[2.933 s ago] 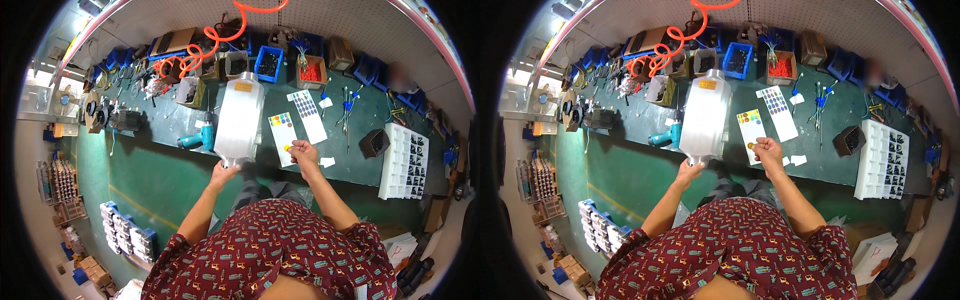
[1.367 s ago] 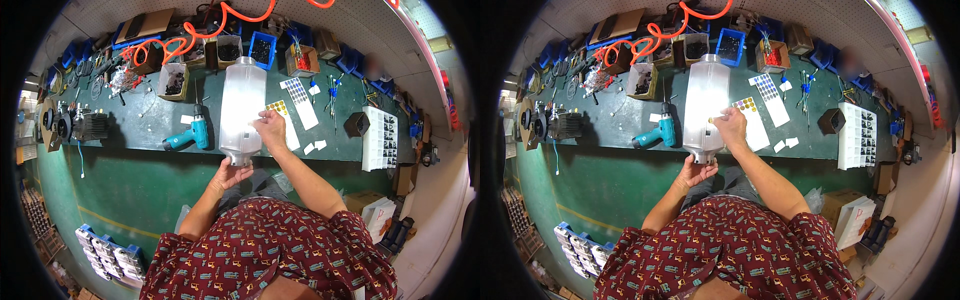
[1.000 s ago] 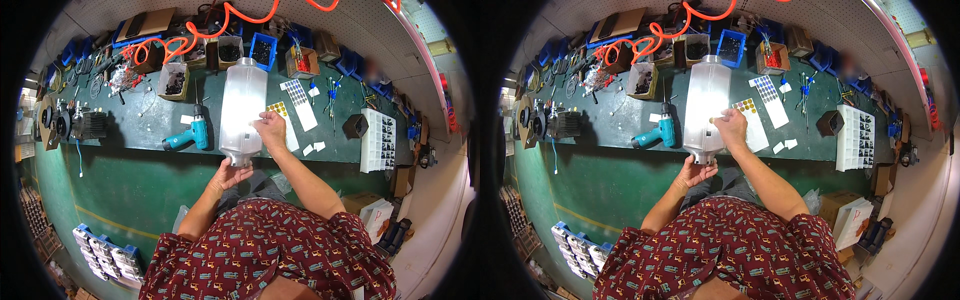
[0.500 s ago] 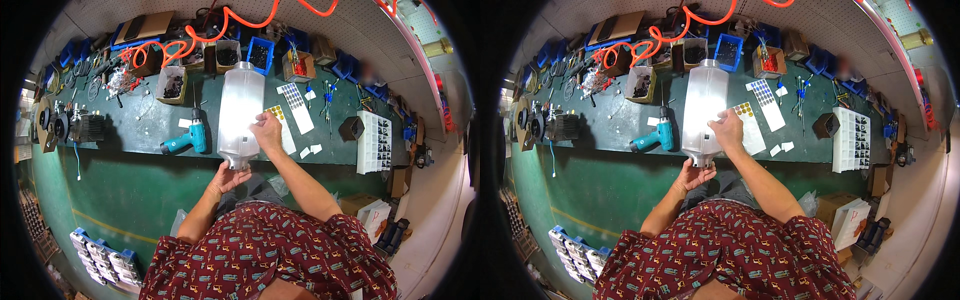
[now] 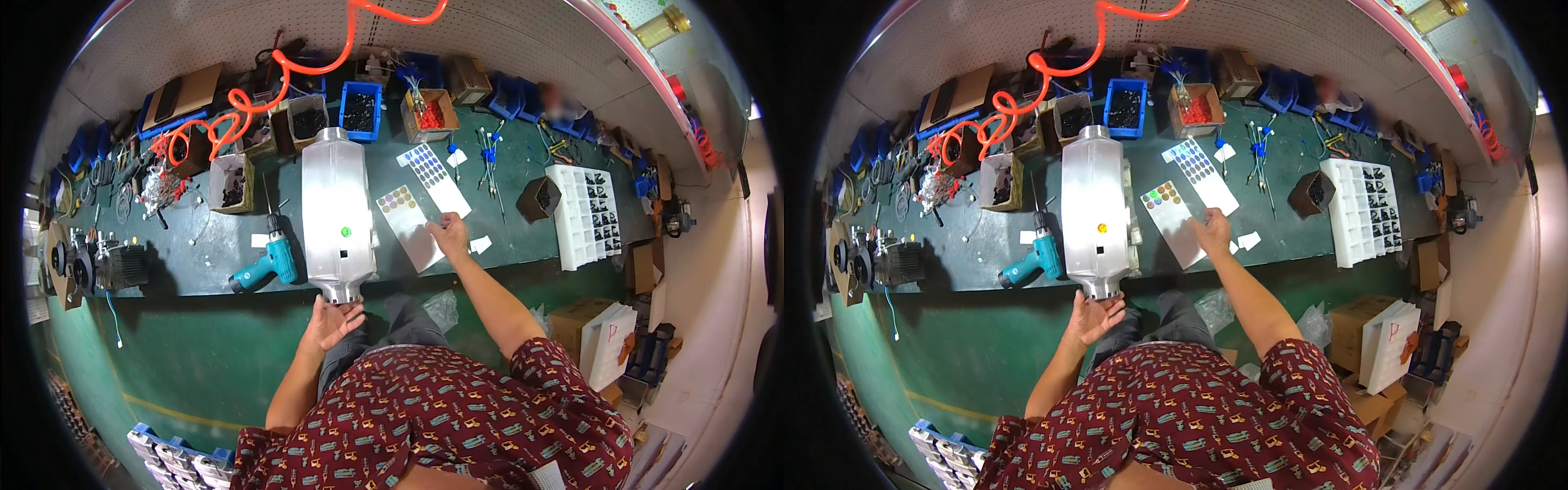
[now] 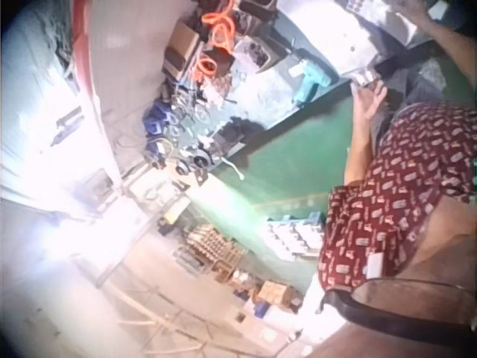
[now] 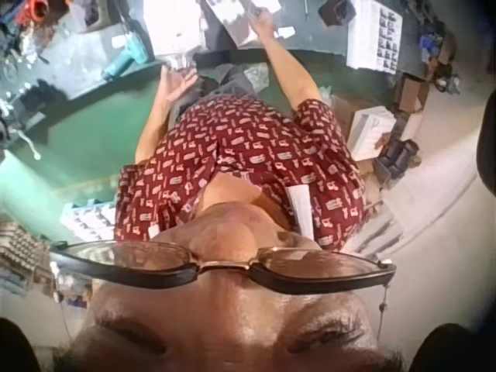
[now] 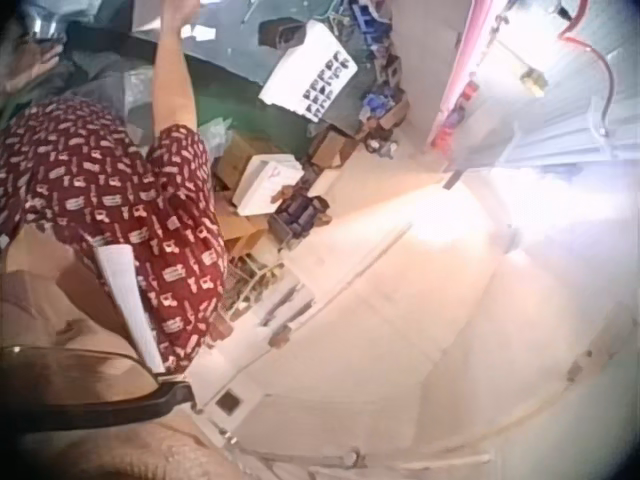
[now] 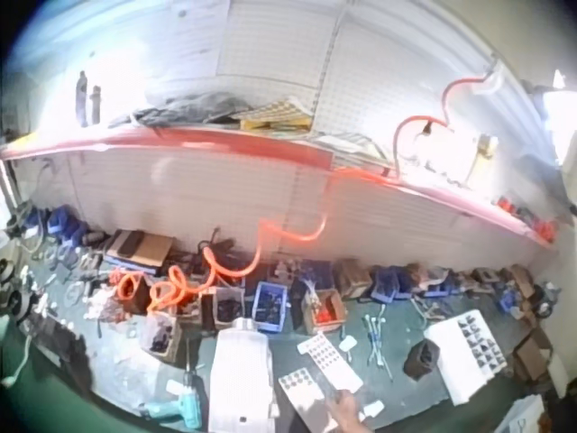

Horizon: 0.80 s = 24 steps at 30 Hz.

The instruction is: The person assembles an electronic device by applying adhesive labels to a translucent plastic housing, attaching a metal heatsink, and securing components with a cordless drill. They handle wires, a black plastic base, and fasteners, then place the assembled unit into a cardboard box.

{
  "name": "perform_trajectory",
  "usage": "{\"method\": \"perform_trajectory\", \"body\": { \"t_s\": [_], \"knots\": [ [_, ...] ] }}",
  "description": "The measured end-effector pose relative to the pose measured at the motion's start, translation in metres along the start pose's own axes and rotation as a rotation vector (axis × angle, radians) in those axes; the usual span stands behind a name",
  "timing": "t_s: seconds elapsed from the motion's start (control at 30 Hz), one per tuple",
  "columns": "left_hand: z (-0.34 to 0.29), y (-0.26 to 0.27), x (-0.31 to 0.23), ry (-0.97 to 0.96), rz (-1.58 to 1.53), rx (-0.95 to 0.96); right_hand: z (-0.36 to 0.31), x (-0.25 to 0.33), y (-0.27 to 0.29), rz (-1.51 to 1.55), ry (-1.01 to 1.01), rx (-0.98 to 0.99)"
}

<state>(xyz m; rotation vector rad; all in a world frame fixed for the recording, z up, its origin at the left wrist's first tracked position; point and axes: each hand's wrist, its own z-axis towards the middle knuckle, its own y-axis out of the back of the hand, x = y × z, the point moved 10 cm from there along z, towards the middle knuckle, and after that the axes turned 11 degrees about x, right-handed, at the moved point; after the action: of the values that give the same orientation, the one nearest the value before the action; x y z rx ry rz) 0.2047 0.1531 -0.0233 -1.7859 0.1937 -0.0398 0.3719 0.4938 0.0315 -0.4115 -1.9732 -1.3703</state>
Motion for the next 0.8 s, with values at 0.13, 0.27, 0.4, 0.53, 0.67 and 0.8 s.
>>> {"method": "perform_trajectory", "body": {
  "t_s": [0.13, 0.27, 0.4, 0.53, 0.67, 0.8],
  "knots": [
    [-0.044, 0.034, 0.004, 0.044, 0.164, -0.336, 0.057, -0.058, 0.012, -0.289, -0.057, -0.044],
    [-0.109, 0.06, 0.014, 0.228, 0.595, -0.77, 0.078, -0.032, 0.019, -0.404, -0.167, -0.005],
    [-0.103, 0.04, 0.029, 0.33, 0.847, -0.776, 0.093, -0.052, 0.011, -0.4, -0.264, 0.086],
    [-0.027, 0.005, 0.035, 0.396, 1.079, -0.617, 0.106, -0.052, 0.012, -0.393, -0.306, 0.188],
    [0.082, -0.048, 0.04, 0.269, 1.16, -0.364, 0.107, -0.049, 0.025, -0.417, -0.33, 0.142],
    [0.159, -0.084, 0.047, 0.272, 1.194, -0.278, 0.109, -0.053, 0.03, -0.415, -0.383, 0.177]
  ]
}}
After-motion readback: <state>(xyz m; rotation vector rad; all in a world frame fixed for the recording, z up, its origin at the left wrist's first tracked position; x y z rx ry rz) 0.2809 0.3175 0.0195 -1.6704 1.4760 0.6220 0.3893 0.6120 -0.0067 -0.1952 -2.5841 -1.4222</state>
